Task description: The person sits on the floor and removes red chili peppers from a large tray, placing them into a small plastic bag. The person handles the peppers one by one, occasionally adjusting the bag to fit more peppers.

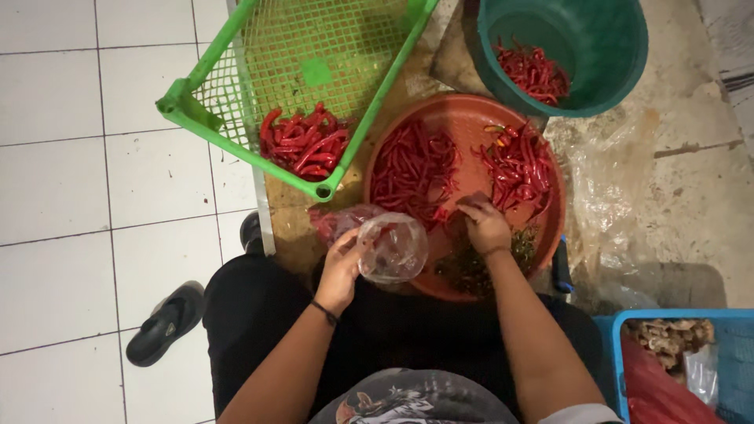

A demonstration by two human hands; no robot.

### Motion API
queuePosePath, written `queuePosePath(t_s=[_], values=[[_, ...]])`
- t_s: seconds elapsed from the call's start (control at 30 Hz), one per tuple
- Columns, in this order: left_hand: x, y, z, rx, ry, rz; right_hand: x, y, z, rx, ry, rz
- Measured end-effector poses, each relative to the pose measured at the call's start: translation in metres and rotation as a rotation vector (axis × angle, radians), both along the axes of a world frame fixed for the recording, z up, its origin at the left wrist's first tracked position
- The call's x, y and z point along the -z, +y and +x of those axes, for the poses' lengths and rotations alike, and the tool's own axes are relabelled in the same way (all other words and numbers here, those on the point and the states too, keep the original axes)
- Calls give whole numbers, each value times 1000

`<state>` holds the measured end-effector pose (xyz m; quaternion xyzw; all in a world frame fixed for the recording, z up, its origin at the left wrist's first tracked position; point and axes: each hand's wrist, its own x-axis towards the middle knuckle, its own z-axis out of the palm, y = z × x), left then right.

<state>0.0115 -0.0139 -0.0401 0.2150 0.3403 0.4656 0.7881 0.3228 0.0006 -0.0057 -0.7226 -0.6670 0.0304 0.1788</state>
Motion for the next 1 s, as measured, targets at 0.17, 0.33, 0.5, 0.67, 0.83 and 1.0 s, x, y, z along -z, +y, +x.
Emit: queuePosePath(t_s=[0.17,0.33,0.5,0.67,0.83,1.0], values=[[-1,0,-2,7,38,-35,1,-3,1,-43,-15,75],[4,1,-1,-6,-17,-1,-4,-12,13,173,-7,-66],[2,5,4,-125,127,91,-11,-18,12,253,349,112],[0,8,6,-251,310,223,-45,-32,-29,-54,665,150],[8,8,8,-224,438,281,-93,-39,-88,-610,259,300],[8,11,4,-278,438,369,-84,-26,-132,-501,188,182]])
